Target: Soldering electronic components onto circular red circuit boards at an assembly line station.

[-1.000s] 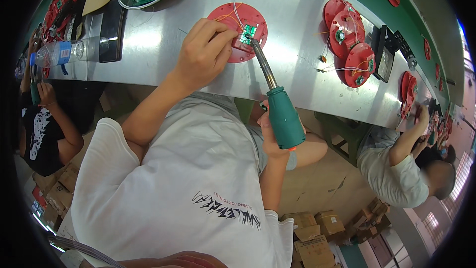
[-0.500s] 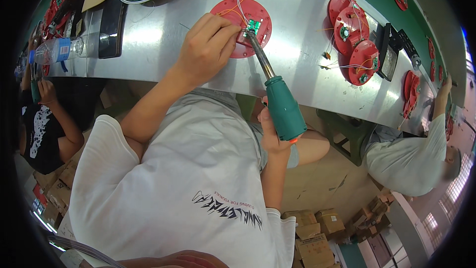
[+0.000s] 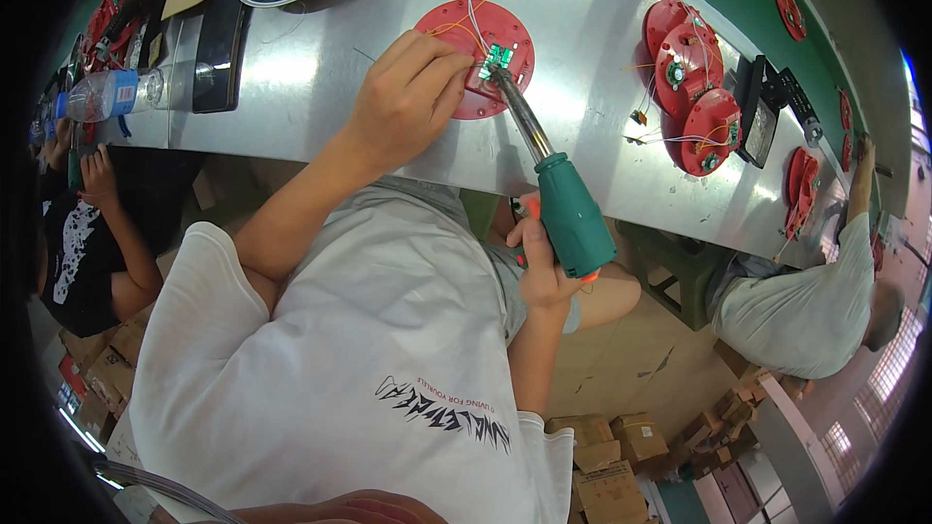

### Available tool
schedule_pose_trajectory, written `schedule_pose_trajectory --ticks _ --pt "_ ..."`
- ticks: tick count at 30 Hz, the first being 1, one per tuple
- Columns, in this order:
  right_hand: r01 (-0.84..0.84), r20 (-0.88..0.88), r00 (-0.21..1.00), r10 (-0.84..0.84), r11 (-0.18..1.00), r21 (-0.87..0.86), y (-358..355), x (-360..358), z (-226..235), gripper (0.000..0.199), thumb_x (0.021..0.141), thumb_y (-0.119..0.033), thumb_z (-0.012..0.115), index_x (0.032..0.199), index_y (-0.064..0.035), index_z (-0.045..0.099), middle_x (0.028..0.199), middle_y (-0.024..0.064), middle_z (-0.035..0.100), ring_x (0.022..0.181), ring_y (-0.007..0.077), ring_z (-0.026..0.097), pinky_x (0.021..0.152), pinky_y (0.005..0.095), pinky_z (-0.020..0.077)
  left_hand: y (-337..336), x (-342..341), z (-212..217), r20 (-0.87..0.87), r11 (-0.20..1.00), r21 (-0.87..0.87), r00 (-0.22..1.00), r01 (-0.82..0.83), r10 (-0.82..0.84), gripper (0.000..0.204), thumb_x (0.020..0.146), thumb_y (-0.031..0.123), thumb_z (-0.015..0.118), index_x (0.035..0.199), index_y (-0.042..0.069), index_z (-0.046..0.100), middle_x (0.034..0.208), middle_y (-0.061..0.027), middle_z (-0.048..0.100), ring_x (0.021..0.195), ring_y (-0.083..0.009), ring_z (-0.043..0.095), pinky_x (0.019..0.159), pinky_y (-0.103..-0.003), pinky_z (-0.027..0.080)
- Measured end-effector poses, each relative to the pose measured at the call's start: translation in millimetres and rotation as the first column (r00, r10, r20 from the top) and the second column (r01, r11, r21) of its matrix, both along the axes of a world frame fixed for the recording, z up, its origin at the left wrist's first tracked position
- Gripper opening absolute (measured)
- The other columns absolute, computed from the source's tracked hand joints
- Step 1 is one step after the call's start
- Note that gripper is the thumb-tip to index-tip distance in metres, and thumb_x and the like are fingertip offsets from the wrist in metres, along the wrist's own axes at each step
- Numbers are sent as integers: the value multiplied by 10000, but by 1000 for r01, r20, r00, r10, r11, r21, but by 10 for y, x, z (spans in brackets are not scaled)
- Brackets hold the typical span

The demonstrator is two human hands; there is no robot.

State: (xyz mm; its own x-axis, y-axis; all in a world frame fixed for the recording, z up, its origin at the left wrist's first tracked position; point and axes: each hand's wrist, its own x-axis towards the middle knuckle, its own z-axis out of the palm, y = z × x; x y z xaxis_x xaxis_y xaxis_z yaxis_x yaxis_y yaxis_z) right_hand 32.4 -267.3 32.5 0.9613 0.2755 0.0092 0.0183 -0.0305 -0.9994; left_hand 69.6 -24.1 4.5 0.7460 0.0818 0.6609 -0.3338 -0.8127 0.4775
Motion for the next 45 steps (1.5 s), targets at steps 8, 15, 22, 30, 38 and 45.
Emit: schedule_pose_trajectory --ticks 8,15,22,30,38,45 --pt "82 171 981 -91 995 61 -28 57 -49 380 922 -125 573 1209 119 530 1046 236 650 541 204 612 478 303 501 2 22 -4 6 1000 -6 1000 11 -11 152 775 -42 702 922 -12 678 871 -110 634 784 -284 615 692 -370 527" --pt "133 151 978 -145 987 88 -56 119 -50 393 929 -135 568 1213 130 508 1036 249 643 538 209 615 478 303 508 -1 -7 21 2 1000 22 1000 -10 10 136 768 -28 703 900 -6 678 844 -104 625 765 -280 606 673 -370 515" --pt "243 266 906 -330 918 312 -59 580 -89 363 955 -179 534 1151 125 501 1003 253 624 506 209 595 420 311 499 35 9 150 19 992 120 999 -45 44 101 740 39 696 835 61 670 832 -68 604 769 -273 579 668 -394 479" --pt "342 82 901 -426 814 469 -136 707 -239 353 984 -237 497 1142 79 510 871 186 622 472 187 537 447 318 485 367 221 750 -230 973 177 967 151 -109 574 742 287 792 1259 96 634 1280 -137 591 1201 -373 502 1041 -506 363" --pt "578 -5 714 -700 586 568 -62 703 -280 402 983 -326 463 1128 48 491 564 107 536 454 189 511 482 287 459 423 1216 723 -628 848 328 767 417 -134 568 732 453 788 1180 114 700 1332 -122 561 1306 -391 412 1085 -532 313" --pt "583 33 709 -704 612 535 -141 669 -320 377 986 -276 460 1176 49 475 846 164 592 498 192 537 466 320 497 0 3330 700 -86 935 352 996 29 1 446 834 348 714 1201 97 678 1157 -126 689 1166 -370 573 992 -494 431"
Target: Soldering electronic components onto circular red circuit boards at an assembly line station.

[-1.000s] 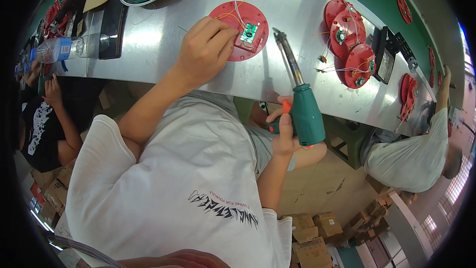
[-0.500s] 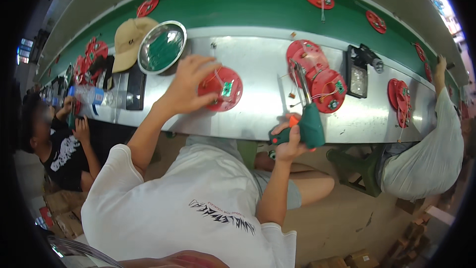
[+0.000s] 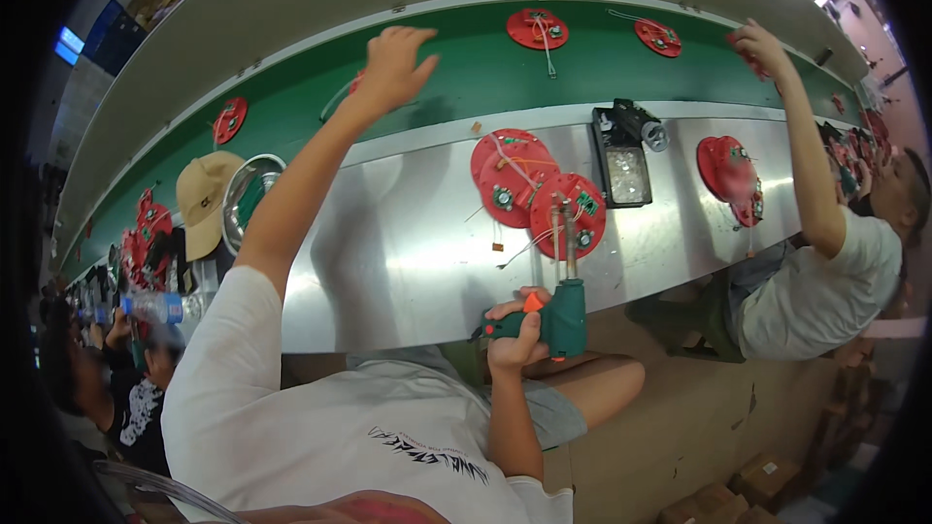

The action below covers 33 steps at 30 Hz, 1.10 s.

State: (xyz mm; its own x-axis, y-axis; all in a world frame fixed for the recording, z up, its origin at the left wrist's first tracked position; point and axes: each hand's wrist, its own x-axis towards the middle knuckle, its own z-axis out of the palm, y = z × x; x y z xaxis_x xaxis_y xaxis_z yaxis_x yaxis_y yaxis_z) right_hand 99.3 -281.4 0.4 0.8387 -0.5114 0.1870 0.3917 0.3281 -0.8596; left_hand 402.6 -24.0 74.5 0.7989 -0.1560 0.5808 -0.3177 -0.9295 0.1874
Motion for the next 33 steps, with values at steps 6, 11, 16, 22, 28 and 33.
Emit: schedule_pose_trajectory --ticks 6,11,16,22,28,33 --pt "-15 -59 998 13 999 -32 104 7 45 423 985 -302 464 1197 64 461 839 171 568 525 205 561 493 337 532 -1166 1489 -43 -379 925 -316 922 -212 82 665 817 539 693 1268 53 636 1186 -178 682 1170 -402 589 986 -511 447" --pt "82 -117 989 -90 994 -66 139 -21 -16 418 957 -323 483 1177 32 466 646 162 561 461 230 530 526 341 552 -1751 2030 -431 -205 916 -241 940 -320 275 639 796 524 733 1246 76 656 1336 -182 602 1246 -427 530 1005 -530 408" --pt "109 -147 981 -124 989 -101 159 -1 63 410 960 -301 466 1194 36 450 633 161 577 462 239 535 562 339 553 -1313 1924 -181 -520 972 -215 854 -94 -32 388 787 231 730 1150 95 729 1249 -154 679 1193 -375 613 976 -500 482" --pt "34 -97 995 -40 998 -61 50 18 -10 399 949 -269 479 1180 56 462 627 152 575 477 232 559 523 328 525 -528 1289 193 -632 982 21 763 188 -133 568 643 434 855 1007 11 747 987 -212 732 963 -374 703 832 -447 572" --pt "-40 -99 994 36 998 -42 66 60 50 351 977 -281 481 1127 36 491 625 127 564 488 211 545 482 352 507 200 -919 659 -567 984 19 812 178 -137 455 710 283 828 1067 41 684 991 -198 700 900 -370 677 800 -430 557" --pt "-113 -136 984 110 993 -13 52 67 -9 253 967 -183 520 1079 43 535 630 107 576 511 191 575 474 343 502 382 -2396 145 -521 978 35 839 204 -156 387 721 13 635 1101 71 683 1108 -169 673 1088 -359 607 924 -445 516"
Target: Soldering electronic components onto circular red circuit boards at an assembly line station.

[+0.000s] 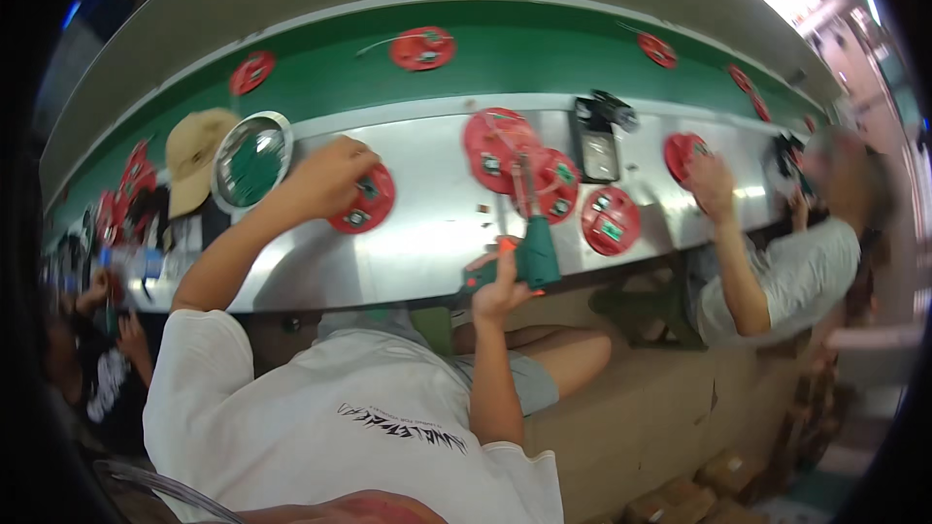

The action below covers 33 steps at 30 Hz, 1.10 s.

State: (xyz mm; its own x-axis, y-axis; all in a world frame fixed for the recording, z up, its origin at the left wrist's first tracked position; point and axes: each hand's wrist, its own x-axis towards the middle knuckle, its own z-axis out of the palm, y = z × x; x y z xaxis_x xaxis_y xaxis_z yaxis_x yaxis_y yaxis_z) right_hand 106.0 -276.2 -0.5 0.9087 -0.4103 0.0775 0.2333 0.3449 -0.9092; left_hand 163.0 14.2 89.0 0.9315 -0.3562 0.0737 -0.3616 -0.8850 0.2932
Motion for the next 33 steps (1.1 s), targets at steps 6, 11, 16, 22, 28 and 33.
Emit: schedule_pose_trajectory --ticks 6,11,16,22,28,33 --pt "21 35 999 -21 1000 3 -34 20 131 231 968 -194 531 993 30 583 614 103 572 460 173 518 470 316 485 151 -547 -430 134 941 -321 989 102 -61 368 758 27 650 1124 41 676 1112 -155 675 1079 -357 611 954 -452 504" --pt "-37 -12 999 37 999 14 -53 81 87 272 982 -229 520 1008 37 570 596 100 557 487 174 531 469 312 480 357 -833 -250 256 859 -500 966 112 22 268 794 44 659 1059 20 689 1063 -134 695 1039 -329 627 917 -440 515" --pt "-98 -35 995 98 995 3 -114 45 30 256 970 -173 501 1063 63 531 908 148 589 505 155 549 444 314 495 1018 -633 -166 204 766 -480 794 -429 572 120 792 72 668 891 20 712 888 -113 701 892 -299 672 779 -421 538" --pt "-73 -44 996 73 997 5 -44 64 102 266 986 -220 527 1009 42 569 583 94 546 481 178 528 469 303 470 1383 -499 -503 45 788 -120 790 -604 612 181 798 156 666 902 19 725 857 -144 694 825 -330 674 739 -424 532" --pt "-106 -53 993 104 994 -25 -27 79 112 259 989 -218 525 1012 37 562 593 92 549 482 171 528 468 302 468 1480 -449 -484 236 738 -392 716 -549 657 180 812 167 668 901 41 761 946 -169 715 901 -362 670 811 -437 529" --pt "-134 -39 991 132 989 -56 -55 50 134 261 994 -227 520 1030 30 551 601 96 556 480 169 525 467 301 467 1480 -534 -370 199 610 -676 695 -412 691 163 849 142 729 954 20 757 989 -102 748 897 -207 696 796 -316 530"
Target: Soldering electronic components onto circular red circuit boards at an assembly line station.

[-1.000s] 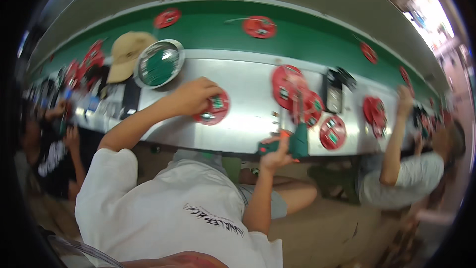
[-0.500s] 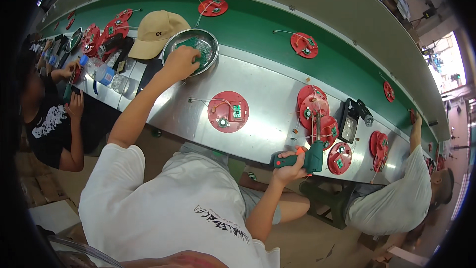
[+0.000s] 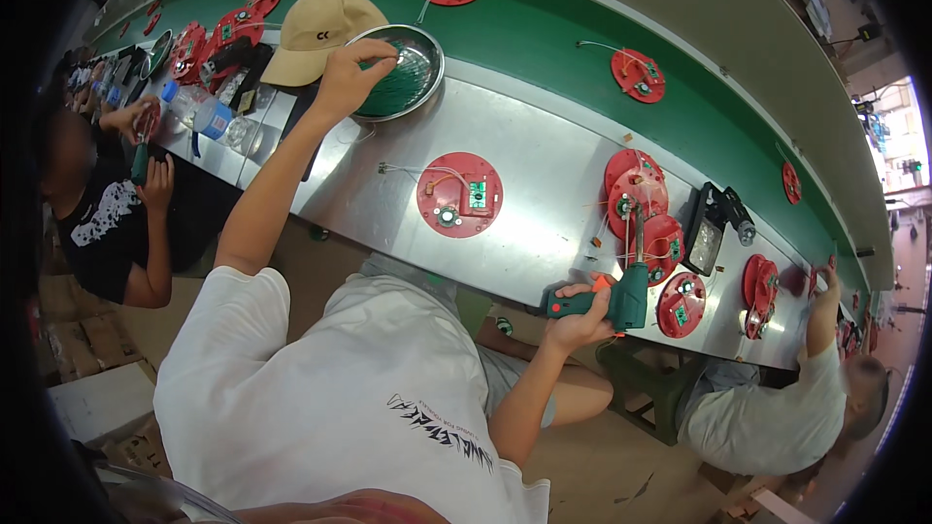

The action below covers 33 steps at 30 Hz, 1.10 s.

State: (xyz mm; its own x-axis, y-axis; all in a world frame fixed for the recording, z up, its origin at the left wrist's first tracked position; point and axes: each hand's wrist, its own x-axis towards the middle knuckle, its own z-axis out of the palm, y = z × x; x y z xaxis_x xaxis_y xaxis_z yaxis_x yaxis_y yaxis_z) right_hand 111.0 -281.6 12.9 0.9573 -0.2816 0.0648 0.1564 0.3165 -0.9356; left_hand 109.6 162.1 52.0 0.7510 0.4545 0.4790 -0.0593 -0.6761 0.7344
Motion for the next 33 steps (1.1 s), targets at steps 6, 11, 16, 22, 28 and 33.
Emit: schedule_pose_trajectory --ticks 6,11,16,22,28,33 --pt "-64 25 998 64 998 -8 -158 -14 -107 310 969 -206 519 1082 82 534 972 180 606 521 180 573 456 318 506 -51 -135 25 -31 937 -345 997 49 -64 168 918 124 690 1006 -9 739 922 -61 743 817 -111 672 734 -257 519" --pt "-187 97 976 195 979 -86 -191 -122 -158 285 958 -179 532 1121 54 551 722 132 620 499 177 554 470 306 479 -553 -289 223 -43 938 -317 986 138 -160 155 931 112 675 1014 -5 735 881 -59 734 781 -103 666 708 -258 524" --pt "-443 50 883 468 862 -246 -118 -383 186 382 876 -22 605 1242 83 577 1022 161 675 598 165 601 594 298 506 -1436 -654 164 -102 948 -238 965 211 -240 145 875 109 700 960 -6 722 929 -136 734 810 -230 705 744 -323 545" --pt "-530 -40 783 621 631 -567 -163 -478 247 285 890 -51 626 1144 77 631 904 130 673 571 133 572 531 248 427 -1813 -625 -327 -1 987 89 991 130 -131 85 855 69 688 918 13 681 863 -142 678 788 -332 633 702 -410 490" --pt "-568 -61 768 637 633 -526 -105 -458 155 255 883 -1 619 1131 58 642 856 91 667 567 114 568 496 238 405 -1918 -580 -419 32 960 272 997 61 -72 50 834 78 684 873 54 665 813 -84 646 730 -285 598 672 -403 452" --pt "-629 -92 748 657 659 -412 -72 -457 119 263 909 -9 624 1165 55 625 944 119 676 578 122 590 475 232 404 -1933 -579 -440 65 952 305 996 34 -56 39 824 84 684 859 73 672 804 -59 630 731 -262 594 671 -391 454"
